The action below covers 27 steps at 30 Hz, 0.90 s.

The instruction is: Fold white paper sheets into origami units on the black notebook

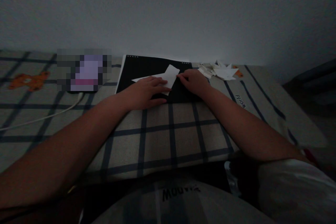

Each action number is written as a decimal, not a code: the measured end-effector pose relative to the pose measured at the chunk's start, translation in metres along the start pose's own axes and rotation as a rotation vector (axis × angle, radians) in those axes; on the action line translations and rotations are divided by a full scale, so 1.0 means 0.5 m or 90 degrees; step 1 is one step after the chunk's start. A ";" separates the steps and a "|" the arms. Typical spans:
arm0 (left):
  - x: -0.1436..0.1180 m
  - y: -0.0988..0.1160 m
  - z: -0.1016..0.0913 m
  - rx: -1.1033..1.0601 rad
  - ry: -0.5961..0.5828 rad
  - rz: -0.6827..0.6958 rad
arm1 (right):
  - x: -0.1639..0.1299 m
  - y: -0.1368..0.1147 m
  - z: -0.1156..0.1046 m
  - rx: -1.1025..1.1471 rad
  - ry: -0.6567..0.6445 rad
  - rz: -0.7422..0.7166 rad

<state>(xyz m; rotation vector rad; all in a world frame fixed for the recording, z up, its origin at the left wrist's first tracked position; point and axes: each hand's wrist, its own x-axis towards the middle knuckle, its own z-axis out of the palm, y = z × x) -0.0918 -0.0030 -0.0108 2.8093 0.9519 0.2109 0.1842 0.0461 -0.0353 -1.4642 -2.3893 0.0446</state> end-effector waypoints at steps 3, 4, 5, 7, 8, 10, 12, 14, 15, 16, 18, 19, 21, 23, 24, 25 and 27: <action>0.001 -0.001 0.002 -0.001 0.006 0.002 | 0.006 0.010 0.014 0.013 0.025 0.015; 0.001 -0.001 0.003 0.001 0.006 0.001 | 0.009 0.015 0.019 0.017 0.033 0.019; 0.001 -0.001 0.003 0.004 0.006 0.000 | 0.011 0.019 0.023 0.021 0.037 0.021; 0.002 -0.001 0.002 0.007 0.002 -0.002 | 0.016 0.027 0.028 0.031 0.036 0.023; 0.002 -0.001 0.002 0.007 0.000 -0.002 | 0.018 0.029 0.029 0.035 0.033 0.027; 0.002 -0.001 0.001 0.008 -0.003 0.001 | 0.020 0.028 0.029 0.039 0.028 0.036; 0.001 -0.002 0.001 0.009 0.001 0.007 | 0.019 0.021 0.027 0.020 0.018 0.045; 0.001 -0.004 0.003 0.008 0.010 0.011 | 0.016 0.010 0.025 -0.029 0.004 0.046; 0.000 -0.005 0.004 0.006 0.015 0.012 | 0.014 0.005 0.025 -0.058 -0.001 0.045; 0.000 -0.006 0.006 0.004 0.019 0.013 | 0.012 0.001 0.025 -0.082 -0.002 0.045; 0.000 -0.007 0.007 -0.002 0.021 0.016 | 0.009 -0.003 0.026 -0.104 0.006 0.044; 0.001 -0.007 0.007 -0.004 0.020 0.016 | 0.008 -0.004 0.027 -0.102 0.011 0.044; 0.001 -0.007 0.005 -0.005 0.017 0.012 | 0.006 -0.002 0.027 -0.084 0.021 0.047; 0.001 -0.006 0.002 -0.008 0.014 0.014 | 0.004 0.001 0.024 -0.059 0.036 0.051; 0.000 -0.005 0.001 -0.013 0.015 0.019 | 0.003 0.003 0.021 -0.048 0.045 0.052; 0.000 -0.005 -0.001 -0.021 0.016 0.027 | 0.001 0.003 0.018 -0.038 0.051 0.050; -0.002 -0.006 -0.005 -0.040 0.024 0.046 | -0.002 0.002 0.010 -0.027 0.050 0.034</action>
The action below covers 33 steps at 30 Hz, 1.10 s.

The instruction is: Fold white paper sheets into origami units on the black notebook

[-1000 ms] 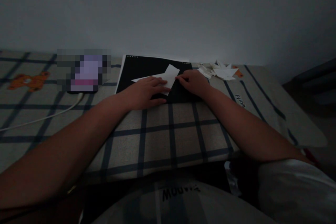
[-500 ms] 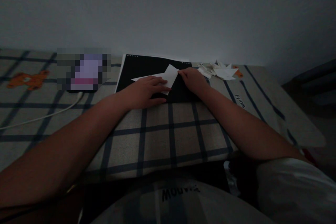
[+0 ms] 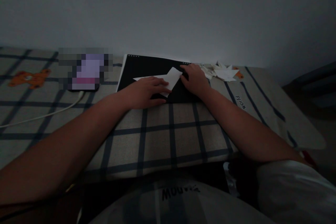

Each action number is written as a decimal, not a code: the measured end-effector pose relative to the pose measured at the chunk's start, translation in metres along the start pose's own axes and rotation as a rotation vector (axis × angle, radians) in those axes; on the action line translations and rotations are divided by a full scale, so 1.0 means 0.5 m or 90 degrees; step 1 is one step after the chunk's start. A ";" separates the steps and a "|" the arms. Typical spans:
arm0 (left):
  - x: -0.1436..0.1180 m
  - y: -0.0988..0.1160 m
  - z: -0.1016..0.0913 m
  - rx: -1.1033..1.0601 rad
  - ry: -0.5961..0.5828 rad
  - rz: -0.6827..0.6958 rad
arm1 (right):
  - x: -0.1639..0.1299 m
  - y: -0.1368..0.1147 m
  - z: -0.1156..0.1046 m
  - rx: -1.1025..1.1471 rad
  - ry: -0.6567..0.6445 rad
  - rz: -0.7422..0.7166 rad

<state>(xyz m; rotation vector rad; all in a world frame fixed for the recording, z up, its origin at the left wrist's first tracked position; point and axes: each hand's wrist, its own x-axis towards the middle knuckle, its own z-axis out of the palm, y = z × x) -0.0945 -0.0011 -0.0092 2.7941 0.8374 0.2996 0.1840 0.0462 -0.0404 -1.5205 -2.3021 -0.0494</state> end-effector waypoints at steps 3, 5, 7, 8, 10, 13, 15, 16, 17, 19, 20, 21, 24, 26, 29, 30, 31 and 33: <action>-0.002 -0.001 -0.003 -0.023 0.024 0.031 | -0.004 -0.006 -0.011 0.004 -0.031 -0.041; -0.002 -0.001 -0.003 -0.029 0.041 0.043 | -0.006 -0.010 -0.014 0.004 -0.045 -0.064; -0.002 -0.001 0.000 -0.024 0.055 0.039 | -0.007 -0.011 -0.016 0.004 -0.050 -0.087; -0.001 0.000 0.001 -0.018 0.058 0.033 | -0.007 -0.010 -0.016 0.005 -0.050 -0.101; 0.000 0.002 0.005 0.004 0.052 0.010 | -0.006 -0.006 -0.014 0.010 -0.047 -0.122; 0.002 0.006 0.009 0.043 0.032 -0.047 | -0.005 0.004 -0.006 0.023 -0.033 -0.134; 0.003 0.011 0.007 0.069 0.020 -0.093 | -0.004 0.010 0.001 0.038 -0.020 -0.148; 0.003 0.013 0.005 0.082 0.014 -0.117 | -0.004 0.012 0.005 0.046 -0.017 -0.158; 0.004 0.016 0.003 0.093 0.005 -0.139 | -0.003 0.014 0.008 0.054 -0.018 -0.169; 0.005 0.019 -0.001 0.107 -0.015 -0.175 | -0.001 0.017 0.015 0.064 -0.027 -0.186; 0.005 0.021 -0.003 0.109 -0.024 -0.187 | 0.000 0.018 0.017 0.066 -0.032 -0.190; 0.005 0.022 -0.004 0.108 -0.031 -0.195 | 0.000 0.019 0.019 0.066 -0.034 -0.192; 0.006 0.022 -0.004 0.100 -0.033 -0.194 | 0.000 0.020 0.021 0.058 -0.022 -0.193; 0.006 0.020 -0.005 0.088 -0.029 -0.186 | -0.003 0.019 0.020 0.050 -0.009 -0.191; 0.007 0.019 -0.011 0.071 -0.026 -0.188 | -0.006 0.015 0.016 0.034 0.013 -0.189; 0.008 0.018 -0.014 0.068 -0.024 -0.195 | -0.006 0.014 0.015 0.028 0.022 -0.190; 0.008 0.018 -0.018 0.065 -0.021 -0.204 | -0.006 0.012 0.013 0.024 0.032 -0.191; 0.007 0.017 -0.024 0.063 -0.009 -0.224 | -0.005 0.010 0.008 0.017 0.050 -0.195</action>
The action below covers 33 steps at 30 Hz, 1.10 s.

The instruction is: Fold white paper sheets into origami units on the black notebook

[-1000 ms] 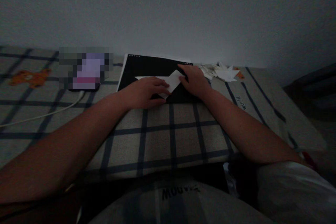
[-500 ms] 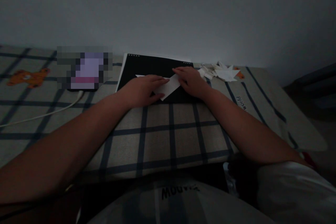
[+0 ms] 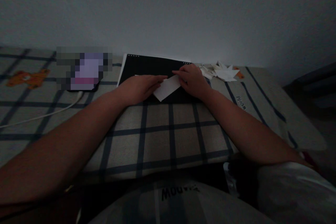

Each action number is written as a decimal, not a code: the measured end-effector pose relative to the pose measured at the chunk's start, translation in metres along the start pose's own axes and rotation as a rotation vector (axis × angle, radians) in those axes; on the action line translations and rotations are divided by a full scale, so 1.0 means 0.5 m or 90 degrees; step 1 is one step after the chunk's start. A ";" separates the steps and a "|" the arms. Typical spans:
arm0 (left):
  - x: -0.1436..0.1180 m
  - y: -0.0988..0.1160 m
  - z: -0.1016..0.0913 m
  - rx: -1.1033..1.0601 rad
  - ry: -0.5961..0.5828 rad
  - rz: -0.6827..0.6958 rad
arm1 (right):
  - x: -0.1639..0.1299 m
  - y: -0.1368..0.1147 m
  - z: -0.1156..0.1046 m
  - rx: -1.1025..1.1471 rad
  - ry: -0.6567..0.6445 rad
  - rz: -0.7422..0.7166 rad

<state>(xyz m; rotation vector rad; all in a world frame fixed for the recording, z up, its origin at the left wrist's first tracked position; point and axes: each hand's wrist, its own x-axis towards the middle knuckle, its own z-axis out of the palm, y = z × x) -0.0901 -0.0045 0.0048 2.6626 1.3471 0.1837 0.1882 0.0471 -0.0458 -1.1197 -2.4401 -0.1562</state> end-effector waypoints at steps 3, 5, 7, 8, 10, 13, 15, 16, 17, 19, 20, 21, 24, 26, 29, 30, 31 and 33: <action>-0.002 -0.003 -0.007 0.003 0.025 -0.031 | 0.003 0.001 -0.007 -0.003 0.015 -0.012; -0.004 -0.007 -0.010 0.018 0.035 -0.055 | 0.003 0.004 -0.012 0.003 0.024 -0.017; -0.005 -0.011 -0.011 0.036 0.033 -0.061 | 0.002 0.009 -0.015 0.020 0.038 -0.020; -0.005 -0.014 -0.012 0.046 0.026 -0.051 | 0.001 0.011 -0.017 0.031 0.048 -0.020; -0.006 -0.019 -0.014 0.063 0.017 -0.015 | -0.001 0.015 -0.018 0.059 0.072 -0.021; -0.009 -0.023 -0.018 0.075 0.041 0.024 | -0.003 0.013 -0.018 0.098 0.106 -0.030; -0.012 -0.020 -0.018 0.073 0.059 0.049 | -0.004 0.005 -0.019 0.109 0.122 -0.031; -0.012 -0.018 -0.016 0.071 0.060 0.068 | -0.005 0.000 -0.020 0.110 0.125 -0.028; -0.012 -0.015 -0.012 0.068 0.056 0.090 | -0.005 -0.005 -0.022 0.111 0.122 -0.024; -0.010 -0.010 0.001 0.063 0.051 0.129 | -0.005 -0.016 -0.025 0.114 0.100 -0.016; -0.008 -0.009 0.009 0.059 0.049 0.145 | -0.005 -0.020 -0.026 0.116 0.083 -0.013; -0.006 -0.008 0.018 0.050 0.055 0.161 | -0.005 -0.023 -0.027 0.118 0.066 -0.011; 0.000 -0.011 0.037 0.022 0.041 0.198 | -0.003 -0.023 -0.027 0.117 0.029 0.001; 0.004 -0.013 0.042 0.013 0.022 0.202 | -0.003 -0.018 -0.026 0.110 0.015 0.006; 0.007 -0.013 0.037 0.002 0.000 0.195 | -0.004 -0.009 -0.026 0.101 -0.003 -0.021; 0.007 -0.012 0.034 -0.002 -0.005 0.193 | -0.004 -0.007 -0.026 0.099 -0.009 -0.038; 0.008 -0.011 0.032 -0.005 -0.007 0.190 | -0.004 -0.005 -0.026 0.097 -0.014 -0.056; 0.008 -0.010 0.028 -0.005 -0.007 0.183 | -0.005 -0.002 -0.026 0.093 -0.019 -0.085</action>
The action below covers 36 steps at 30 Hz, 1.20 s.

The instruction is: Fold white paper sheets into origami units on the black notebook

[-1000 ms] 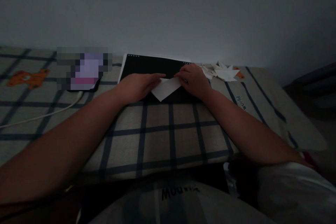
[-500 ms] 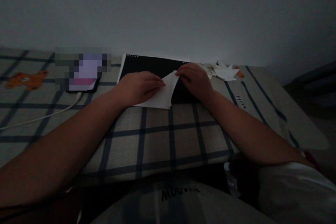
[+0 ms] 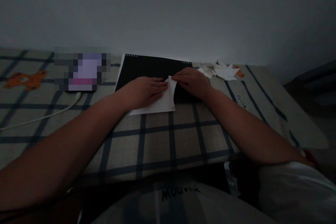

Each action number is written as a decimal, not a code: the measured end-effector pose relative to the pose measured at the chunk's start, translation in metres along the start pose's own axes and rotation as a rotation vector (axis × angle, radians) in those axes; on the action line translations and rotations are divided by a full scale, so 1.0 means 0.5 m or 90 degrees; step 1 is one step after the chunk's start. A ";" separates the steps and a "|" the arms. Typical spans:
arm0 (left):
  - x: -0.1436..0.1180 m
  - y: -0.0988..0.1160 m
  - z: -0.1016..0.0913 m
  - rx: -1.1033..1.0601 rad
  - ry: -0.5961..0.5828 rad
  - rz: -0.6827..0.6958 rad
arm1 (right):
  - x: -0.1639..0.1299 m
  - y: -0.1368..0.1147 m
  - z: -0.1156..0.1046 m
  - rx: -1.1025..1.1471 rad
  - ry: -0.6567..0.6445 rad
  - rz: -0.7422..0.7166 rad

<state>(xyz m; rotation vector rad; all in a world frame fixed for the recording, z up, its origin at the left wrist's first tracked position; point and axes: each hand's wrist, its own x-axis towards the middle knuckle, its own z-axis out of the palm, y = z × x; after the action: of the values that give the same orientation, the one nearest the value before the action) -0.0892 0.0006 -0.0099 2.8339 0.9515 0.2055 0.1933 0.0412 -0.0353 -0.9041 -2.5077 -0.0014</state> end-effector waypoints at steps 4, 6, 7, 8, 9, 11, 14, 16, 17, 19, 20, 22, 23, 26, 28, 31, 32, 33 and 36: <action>0.000 -0.004 -0.006 0.015 -0.011 -0.006 | -0.001 0.001 -0.001 -0.015 0.001 -0.016; 0.000 -0.008 -0.011 0.024 -0.020 -0.003 | -0.002 0.000 -0.004 -0.021 -0.003 -0.018; -0.001 -0.009 -0.015 0.028 -0.022 -0.001 | -0.003 0.001 -0.006 -0.024 -0.006 -0.020; -0.001 -0.009 -0.018 0.033 -0.024 0.001 | -0.003 0.001 -0.007 -0.029 -0.008 -0.022; -0.002 -0.009 -0.021 0.039 -0.024 0.001 | -0.004 0.001 -0.009 -0.034 -0.009 -0.025; -0.002 -0.007 -0.026 0.054 -0.022 -0.003 | -0.005 0.002 -0.011 -0.041 -0.008 -0.031; -0.002 -0.001 -0.029 0.071 -0.021 -0.015 | -0.004 0.001 -0.010 -0.044 -0.014 -0.036; -0.003 0.002 -0.029 0.081 -0.013 -0.024 | -0.002 -0.001 -0.005 -0.046 -0.017 -0.029; -0.004 0.004 -0.029 0.088 -0.006 -0.029 | -0.001 -0.002 -0.002 -0.048 -0.018 -0.024; -0.005 0.005 -0.027 0.103 0.008 -0.041 | 0.000 -0.005 0.003 -0.053 -0.019 -0.018; -0.005 0.006 -0.026 0.106 0.015 -0.046 | 0.001 -0.005 0.005 -0.055 -0.019 -0.017; -0.005 0.004 -0.021 0.103 0.025 -0.048 | 0.001 -0.006 0.008 -0.059 -0.021 -0.018; -0.005 0.002 -0.018 0.097 0.028 -0.046 | 0.001 -0.007 0.008 -0.061 -0.023 -0.019; -0.002 -0.007 -0.007 0.074 0.020 -0.033 | 0.002 -0.008 0.008 -0.059 -0.035 -0.018; -0.001 -0.013 0.000 0.061 0.005 -0.030 | 0.003 -0.008 0.007 -0.051 -0.044 -0.016; 0.001 -0.017 0.005 0.055 -0.012 -0.045 | 0.004 -0.009 0.006 -0.044 -0.052 -0.015; 0.001 -0.017 0.005 0.054 -0.013 -0.052 | 0.004 -0.009 0.005 -0.045 -0.053 -0.014; 0.001 -0.016 0.006 0.053 -0.014 -0.057 | 0.004 -0.010 0.005 -0.047 -0.055 -0.013; 0.000 -0.012 0.004 0.053 -0.012 -0.060 | 0.004 -0.011 0.002 -0.050 -0.060 -0.009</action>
<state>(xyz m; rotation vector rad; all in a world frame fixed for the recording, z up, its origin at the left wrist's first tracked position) -0.0922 0.0054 -0.0131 2.8507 1.1120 0.1302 0.1882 0.0384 -0.0346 -0.9373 -2.6181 -0.0632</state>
